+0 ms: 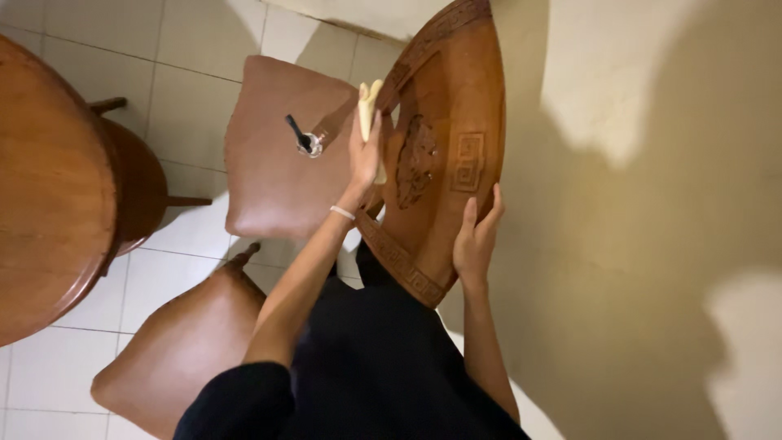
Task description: The person wipes the wooden back and frame of several dining chairs with a cloth, spraying them with a cleaning liquid from a bottle.
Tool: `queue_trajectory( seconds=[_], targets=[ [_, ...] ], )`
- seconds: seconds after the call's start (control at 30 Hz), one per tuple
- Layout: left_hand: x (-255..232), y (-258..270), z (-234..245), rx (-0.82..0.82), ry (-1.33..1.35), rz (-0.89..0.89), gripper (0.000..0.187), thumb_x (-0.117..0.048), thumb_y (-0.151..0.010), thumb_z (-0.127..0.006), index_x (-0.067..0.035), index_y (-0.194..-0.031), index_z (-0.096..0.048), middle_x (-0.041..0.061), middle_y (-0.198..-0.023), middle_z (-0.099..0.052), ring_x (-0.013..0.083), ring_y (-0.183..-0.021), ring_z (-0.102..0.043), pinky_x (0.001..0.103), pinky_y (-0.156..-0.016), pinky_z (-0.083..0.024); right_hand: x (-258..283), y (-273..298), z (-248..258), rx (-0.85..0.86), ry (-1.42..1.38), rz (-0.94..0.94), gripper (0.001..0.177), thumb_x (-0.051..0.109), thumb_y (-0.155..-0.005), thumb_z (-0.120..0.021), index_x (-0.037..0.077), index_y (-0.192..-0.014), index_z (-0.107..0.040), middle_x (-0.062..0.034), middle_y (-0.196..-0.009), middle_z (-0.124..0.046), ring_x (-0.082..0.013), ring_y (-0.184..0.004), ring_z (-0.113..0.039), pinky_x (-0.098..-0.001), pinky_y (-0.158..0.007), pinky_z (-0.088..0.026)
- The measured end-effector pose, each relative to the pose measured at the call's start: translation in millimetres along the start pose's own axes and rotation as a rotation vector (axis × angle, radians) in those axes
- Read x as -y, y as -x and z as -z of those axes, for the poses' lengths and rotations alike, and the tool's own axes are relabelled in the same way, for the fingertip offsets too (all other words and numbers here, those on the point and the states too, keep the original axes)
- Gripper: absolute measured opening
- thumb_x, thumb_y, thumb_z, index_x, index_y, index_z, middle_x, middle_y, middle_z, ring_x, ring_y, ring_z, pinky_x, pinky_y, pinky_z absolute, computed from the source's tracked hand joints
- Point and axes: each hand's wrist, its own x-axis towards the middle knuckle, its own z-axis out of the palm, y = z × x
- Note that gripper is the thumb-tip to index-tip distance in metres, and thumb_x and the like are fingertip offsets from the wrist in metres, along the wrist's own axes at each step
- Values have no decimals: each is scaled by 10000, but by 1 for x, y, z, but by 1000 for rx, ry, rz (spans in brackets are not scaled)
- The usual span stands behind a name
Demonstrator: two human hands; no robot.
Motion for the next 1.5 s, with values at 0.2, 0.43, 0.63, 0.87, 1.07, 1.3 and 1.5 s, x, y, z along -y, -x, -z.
queue_trajectory(
  seconds=[0.2, 0.43, 0.63, 0.87, 1.07, 1.3, 1.5],
  targets=[
    [6, -52, -83, 108, -87, -139, 578, -228, -1117, -487, -137, -1648, -278, 127, -1738, -234, 276, -1585, -288, 393, -1313, -275, 3, -1, -2, -17, -19, 4, 634, 374, -1103, -399, -15, -1580, -247, -266, -1622, -326, -388, -1496, -353, -470, -1216, -293],
    [18, -15, -80, 363, -250, -295, 577, -278, -1145, -471, -176, -1672, -261, 100, -1776, -4, 303, -1653, 2, 451, -1351, -58, 7, -4, -1, -5, -85, -9, 589, 340, -1115, -367, -4, -1582, -261, -262, -1601, -372, -372, -1472, -405, -463, -1208, -314],
    [22, 75, -25, 609, -255, -154, 541, -295, -1091, -501, -156, -1604, -401, 101, -1755, -128, 300, -1640, -79, 438, -1329, -73, 9, -2, 0, -16, -77, 30, 571, 338, -1131, -379, 7, -1582, -267, -279, -1589, -397, -379, -1455, -439, -469, -1195, -339],
    [56, 104, 26, 551, -81, 276, 582, -397, -1098, -355, -59, -1572, -367, 165, -1627, -419, 293, -1486, -423, 373, -1232, -338, 5, -2, -1, -1, -91, -7, 595, 362, -1110, -366, 17, -1580, -245, -271, -1575, -401, -370, -1433, -462, -458, -1186, -362],
    [93, -13, -13, -45, 163, 491, 587, -489, -1019, -493, -2, -1344, -540, 95, -997, -602, 185, -805, -563, 375, -726, -479, -1, -3, -1, 6, -54, 51, 598, 355, -1125, -358, -15, -1578, -236, -286, -1616, -321, -399, -1489, -380, -484, -1221, -309],
    [14, -21, -95, 204, -36, 152, 548, -333, -1073, -497, -55, -1540, -431, 190, -1396, -434, 313, -1161, -415, 431, -1011, -362, -3, -5, -2, -33, -37, 75, 586, 343, -1128, -385, -24, -1571, -277, -274, -1614, -352, -388, -1496, -381, -474, -1232, -297],
    [-13, 67, -29, 691, -279, -90, 569, -218, -1079, -528, -213, -1621, -357, 63, -1764, -58, 315, -1635, -49, 458, -1326, -89, 1, -1, -1, -10, -87, 14, 567, 318, -1116, -379, 1, -1573, -268, -257, -1589, -385, -362, -1447, -442, -453, -1190, -350]
  ],
)
